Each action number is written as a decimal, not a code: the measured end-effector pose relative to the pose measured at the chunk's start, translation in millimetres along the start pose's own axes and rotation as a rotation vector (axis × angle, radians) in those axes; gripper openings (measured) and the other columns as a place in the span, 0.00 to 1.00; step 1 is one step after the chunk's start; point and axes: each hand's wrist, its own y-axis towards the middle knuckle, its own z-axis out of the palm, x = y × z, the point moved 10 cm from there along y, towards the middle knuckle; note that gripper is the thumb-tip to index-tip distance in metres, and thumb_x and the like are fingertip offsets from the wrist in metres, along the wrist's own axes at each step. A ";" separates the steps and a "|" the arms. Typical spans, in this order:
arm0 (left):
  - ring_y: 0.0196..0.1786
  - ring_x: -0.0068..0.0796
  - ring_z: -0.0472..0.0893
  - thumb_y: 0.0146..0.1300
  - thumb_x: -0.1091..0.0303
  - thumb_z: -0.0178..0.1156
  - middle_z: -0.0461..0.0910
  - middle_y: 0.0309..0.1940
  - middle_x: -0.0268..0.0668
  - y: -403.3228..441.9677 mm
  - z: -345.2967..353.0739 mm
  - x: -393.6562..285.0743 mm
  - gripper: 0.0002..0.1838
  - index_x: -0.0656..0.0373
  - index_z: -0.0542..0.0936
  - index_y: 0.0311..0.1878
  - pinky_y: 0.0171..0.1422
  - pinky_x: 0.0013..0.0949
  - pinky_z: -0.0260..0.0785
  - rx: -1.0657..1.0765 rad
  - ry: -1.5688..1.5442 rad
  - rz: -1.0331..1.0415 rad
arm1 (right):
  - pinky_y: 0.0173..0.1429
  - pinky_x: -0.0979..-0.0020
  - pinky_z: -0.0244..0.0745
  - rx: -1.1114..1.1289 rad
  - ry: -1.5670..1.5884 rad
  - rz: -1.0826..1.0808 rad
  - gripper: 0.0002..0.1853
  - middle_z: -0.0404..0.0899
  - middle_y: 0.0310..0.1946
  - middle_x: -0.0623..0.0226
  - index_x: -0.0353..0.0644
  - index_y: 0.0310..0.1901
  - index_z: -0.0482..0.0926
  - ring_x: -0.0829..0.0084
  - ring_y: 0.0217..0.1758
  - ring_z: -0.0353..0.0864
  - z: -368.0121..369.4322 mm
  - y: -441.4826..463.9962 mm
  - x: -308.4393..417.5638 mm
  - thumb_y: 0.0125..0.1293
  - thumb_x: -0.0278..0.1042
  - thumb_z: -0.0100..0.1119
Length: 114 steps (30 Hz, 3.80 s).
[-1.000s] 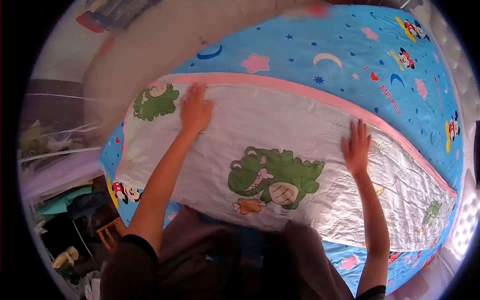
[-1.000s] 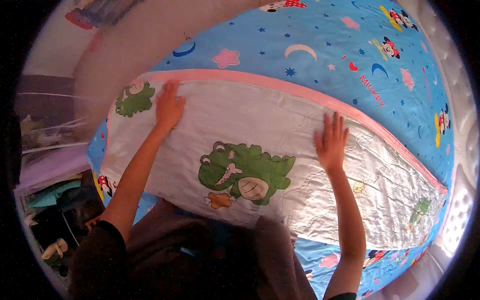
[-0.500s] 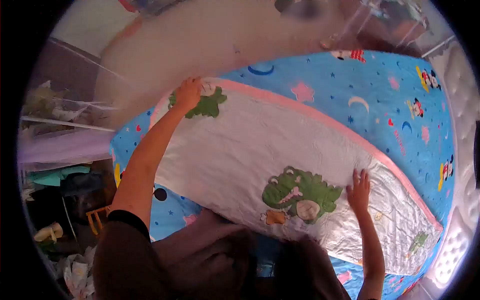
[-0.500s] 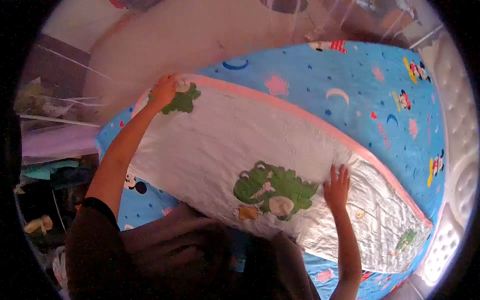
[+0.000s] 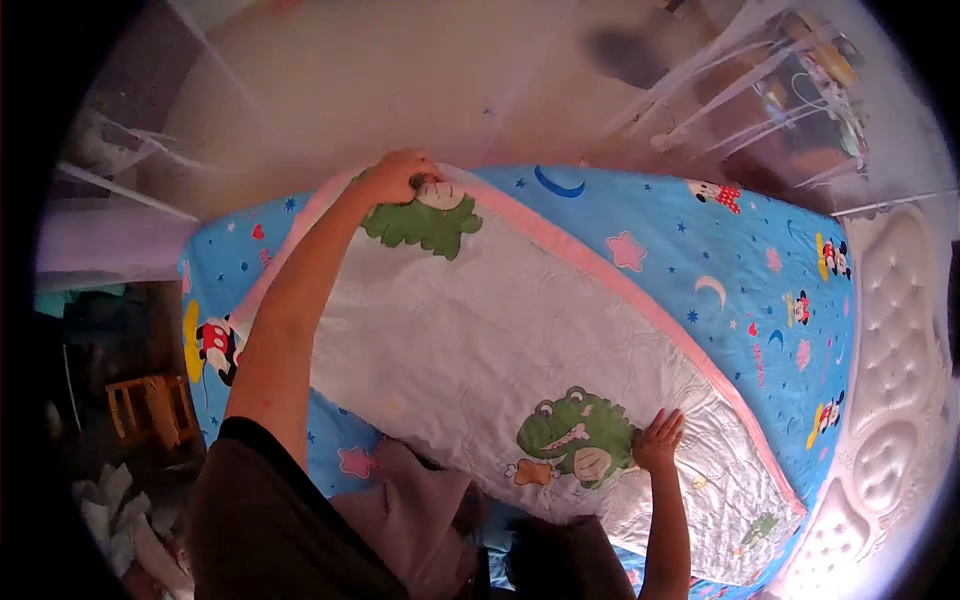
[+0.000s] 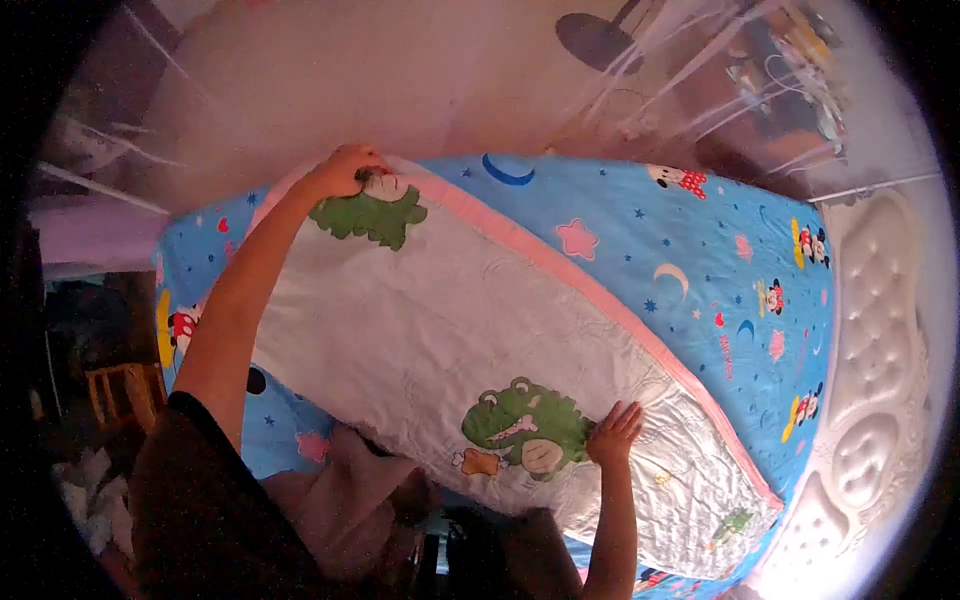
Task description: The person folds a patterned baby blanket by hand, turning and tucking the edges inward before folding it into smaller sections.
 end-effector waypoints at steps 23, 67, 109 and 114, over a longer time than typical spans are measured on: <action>0.40 0.38 0.76 0.38 0.69 0.64 0.78 0.31 0.34 32.7 -4.8 3.9 0.15 0.52 0.78 0.35 0.48 0.40 0.64 0.083 0.209 -0.006 | 0.67 0.43 0.34 -0.062 0.044 0.002 0.43 0.30 0.66 0.37 0.31 0.65 0.40 0.41 0.70 0.28 -14.9 -8.3 7.3 0.54 0.41 0.51; 0.43 0.44 0.74 0.52 0.53 0.60 0.73 0.44 0.51 -358.5 -7.7 199.3 0.31 0.68 0.68 0.52 0.49 0.41 0.64 -0.233 -0.011 -0.862 | 0.66 0.55 0.51 -0.441 0.676 -0.316 0.24 0.62 0.59 0.58 0.40 0.53 0.68 0.58 0.66 0.55 -77.1 -43.8 173.7 0.50 0.26 0.52; 0.56 0.42 0.68 0.57 0.71 0.52 0.64 0.56 0.46 -294.6 190.2 -344.9 0.22 0.58 0.65 0.56 0.60 0.36 0.60 0.756 -0.729 0.330 | 0.38 0.75 0.72 0.370 1.376 0.053 0.19 0.77 0.35 0.66 0.32 0.45 0.72 0.77 0.34 0.76 -77.6 11.3 198.1 0.54 0.34 0.58; 0.67 0.41 0.54 0.54 0.69 0.57 0.50 0.66 0.43 -305.7 208.1 -354.6 0.32 0.60 0.56 0.62 0.67 0.34 0.51 0.975 -0.494 0.630 | 0.43 0.73 0.71 0.293 1.592 0.036 0.19 0.77 0.36 0.64 0.32 0.44 0.73 0.75 0.38 0.75 -102.8 -41.7 121.4 0.52 0.34 0.60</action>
